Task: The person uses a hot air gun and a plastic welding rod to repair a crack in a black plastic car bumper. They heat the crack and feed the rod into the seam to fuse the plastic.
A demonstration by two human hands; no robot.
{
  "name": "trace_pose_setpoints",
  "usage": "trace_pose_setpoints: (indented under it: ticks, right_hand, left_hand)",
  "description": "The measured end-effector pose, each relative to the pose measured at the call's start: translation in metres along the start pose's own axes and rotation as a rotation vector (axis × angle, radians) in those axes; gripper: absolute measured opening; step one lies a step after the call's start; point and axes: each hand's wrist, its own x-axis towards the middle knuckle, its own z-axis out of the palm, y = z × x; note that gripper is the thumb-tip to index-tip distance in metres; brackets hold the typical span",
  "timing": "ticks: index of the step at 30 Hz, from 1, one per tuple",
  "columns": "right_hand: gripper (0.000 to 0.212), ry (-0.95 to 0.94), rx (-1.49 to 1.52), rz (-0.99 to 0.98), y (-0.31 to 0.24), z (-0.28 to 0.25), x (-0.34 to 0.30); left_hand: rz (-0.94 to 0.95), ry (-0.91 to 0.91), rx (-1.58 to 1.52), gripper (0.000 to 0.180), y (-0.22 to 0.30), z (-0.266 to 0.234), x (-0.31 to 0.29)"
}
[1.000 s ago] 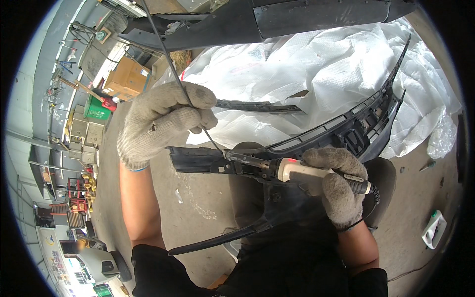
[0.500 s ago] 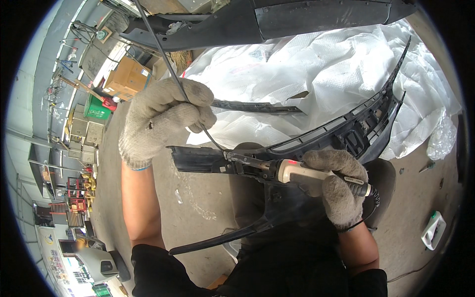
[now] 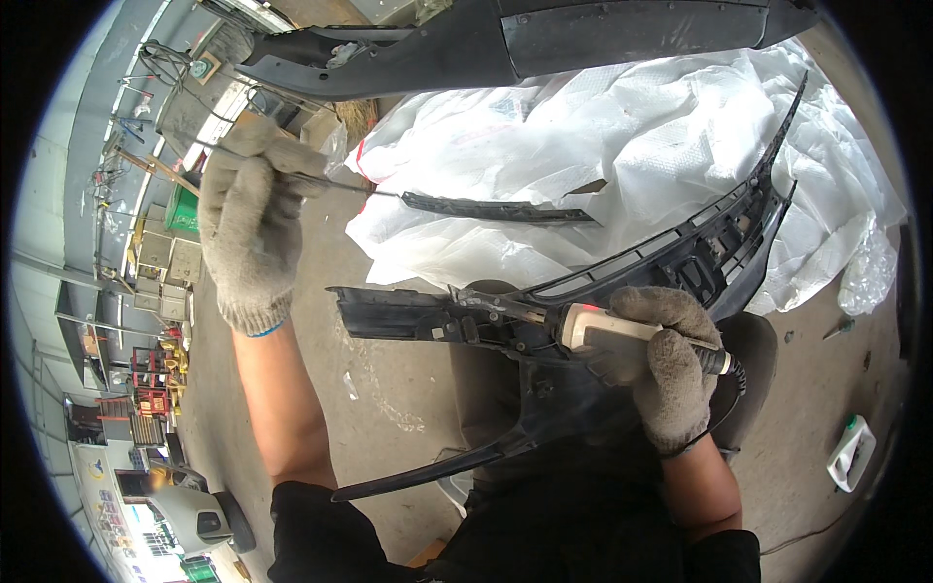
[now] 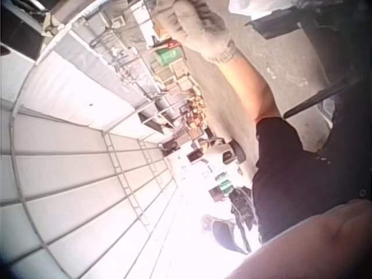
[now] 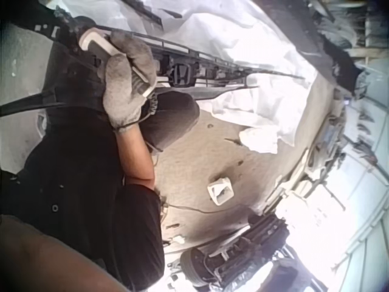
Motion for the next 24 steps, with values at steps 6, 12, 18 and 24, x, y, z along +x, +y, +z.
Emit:
trace_pose_setpoints:
  ticks: [6, 12, 18, 24]
  right_hand:
    - [0.04, -0.033, 0.025, 0.025, 0.002, -0.001, -0.001]
    - [0.04, -0.075, 0.021, 0.023, 0.001, -0.001, 0.001]
    - [0.041, -0.072, -0.001, 0.011, 0.002, -0.003, 0.001]
    - [0.041, -0.056, 0.01, 0.047, 0.004, -0.005, -0.001]
  left_hand:
    - [-0.056, 0.356, -0.026, 0.036, -0.026, -0.004, -0.029]
    - [-0.204, 0.535, -0.206, 0.027, -0.082, 0.019, -0.092]
    - [-0.319, 0.645, -0.162, 0.029, -0.108, 0.054, -0.121]
    - [-0.401, 0.746, -0.138, 0.032, -0.102, 0.09, -0.115]
